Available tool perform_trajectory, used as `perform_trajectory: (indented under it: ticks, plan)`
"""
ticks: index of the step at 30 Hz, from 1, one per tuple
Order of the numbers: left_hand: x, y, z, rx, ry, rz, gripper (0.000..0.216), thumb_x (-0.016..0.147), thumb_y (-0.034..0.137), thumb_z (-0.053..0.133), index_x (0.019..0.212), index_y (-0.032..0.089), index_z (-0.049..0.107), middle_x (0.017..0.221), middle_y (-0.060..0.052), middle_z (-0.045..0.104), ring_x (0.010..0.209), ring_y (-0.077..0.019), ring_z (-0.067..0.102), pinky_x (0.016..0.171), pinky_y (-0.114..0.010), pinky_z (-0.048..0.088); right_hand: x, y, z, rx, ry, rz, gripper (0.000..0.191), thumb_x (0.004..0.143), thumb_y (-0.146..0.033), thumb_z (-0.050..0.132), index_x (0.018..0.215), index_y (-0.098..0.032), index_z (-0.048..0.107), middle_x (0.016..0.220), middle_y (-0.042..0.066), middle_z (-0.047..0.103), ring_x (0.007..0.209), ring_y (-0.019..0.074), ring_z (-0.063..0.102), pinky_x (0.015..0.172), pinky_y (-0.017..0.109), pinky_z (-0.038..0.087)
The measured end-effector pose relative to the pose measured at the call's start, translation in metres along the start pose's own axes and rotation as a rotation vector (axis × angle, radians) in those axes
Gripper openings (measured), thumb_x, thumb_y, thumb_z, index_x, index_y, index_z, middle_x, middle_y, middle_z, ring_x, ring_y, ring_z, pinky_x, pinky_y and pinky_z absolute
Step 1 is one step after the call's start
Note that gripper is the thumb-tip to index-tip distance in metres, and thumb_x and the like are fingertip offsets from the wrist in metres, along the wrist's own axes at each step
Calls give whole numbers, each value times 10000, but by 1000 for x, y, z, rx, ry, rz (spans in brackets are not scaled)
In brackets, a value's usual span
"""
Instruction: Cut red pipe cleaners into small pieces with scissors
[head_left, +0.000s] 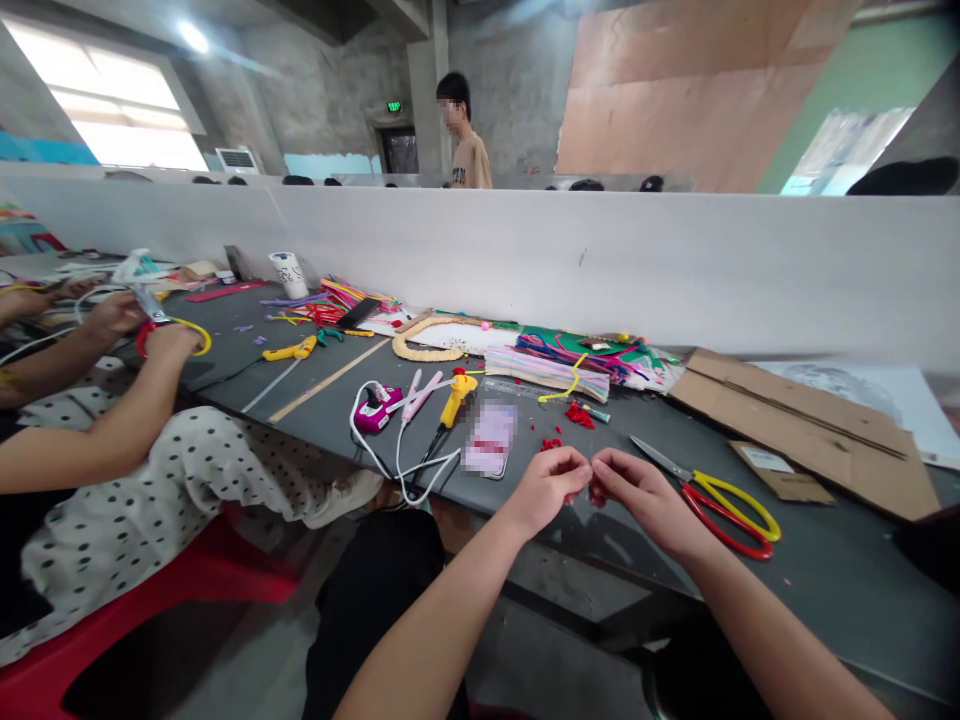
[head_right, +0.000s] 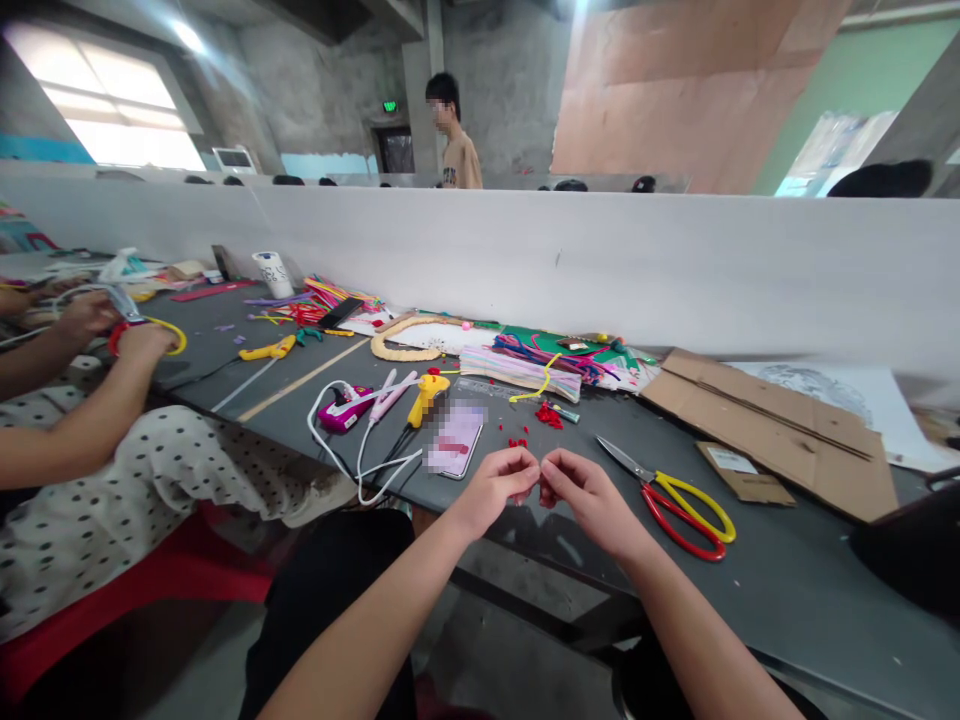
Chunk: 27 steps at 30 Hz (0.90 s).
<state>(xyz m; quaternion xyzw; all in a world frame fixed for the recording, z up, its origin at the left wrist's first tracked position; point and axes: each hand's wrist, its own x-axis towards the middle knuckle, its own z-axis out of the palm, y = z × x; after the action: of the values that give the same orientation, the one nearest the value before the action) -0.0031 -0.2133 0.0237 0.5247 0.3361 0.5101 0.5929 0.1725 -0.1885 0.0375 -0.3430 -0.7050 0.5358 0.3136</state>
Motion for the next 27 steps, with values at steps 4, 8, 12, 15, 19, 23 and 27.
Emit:
perform_trajectory:
  ticks: [4, 8, 12, 15, 19, 23, 27]
  plan:
    - [-1, -2, 2, -19, -2, -14, 234, 826, 346, 623, 733, 143, 557, 586, 25, 475, 552, -93, 410, 560, -252, 308, -3, -1, 0, -14, 3, -3, 320, 952, -475, 507, 854, -182, 591, 741, 12, 590, 714, 147, 547, 709, 293, 451]
    - [-2, -4, 4, -57, -3, -25, 216, 832, 325, 614, 728, 147, 549, 578, 22, 478, 541, -94, 406, 554, -253, 302, -3, -1, 2, -39, 24, -32, 325, 954, -465, 509, 817, -181, 590, 728, 13, 585, 712, 145, 535, 701, 285, 437]
    - [-3, -6, 5, -99, -12, -33, 219, 828, 321, 629, 722, 150, 542, 570, 23, 476, 542, -91, 407, 555, -249, 292, -3, 1, 2, -26, 17, -68, 316, 960, -447, 504, 808, -183, 586, 729, 11, 574, 709, 141, 521, 695, 281, 428]
    - [-4, -8, 5, -116, -22, -32, 225, 827, 326, 640, 724, 151, 545, 564, 26, 468, 539, -87, 402, 554, -247, 286, -4, 1, 3, 5, 2, -72, 306, 962, -437, 505, 808, -184, 580, 730, 8, 562, 712, 140, 517, 699, 282, 426]
    - [-8, -6, 5, -124, -22, -44, 235, 836, 332, 639, 720, 152, 542, 555, 31, 454, 532, -84, 396, 551, -247, 281, -7, 1, 4, 66, -22, -45, 299, 955, -437, 516, 806, -184, 572, 707, -2, 543, 688, 133, 503, 682, 277, 420]
    - [-5, 1, 3, -93, 26, -24, 225, 836, 332, 639, 732, 146, 566, 572, 27, 466, 535, -81, 412, 560, -247, 299, 4, 10, -12, 43, -66, 22, 446, 985, -496, 390, 706, -183, 541, 629, 9, 544, 626, 135, 515, 661, 284, 433]
    - [5, 5, -6, -159, 237, 21, 230, 828, 345, 641, 739, 143, 576, 573, 36, 456, 491, -66, 396, 524, -244, 267, 46, 35, -47, -482, 244, 55, 311, 961, -425, 422, 905, -179, 604, 807, 53, 663, 740, 168, 611, 700, 283, 470]
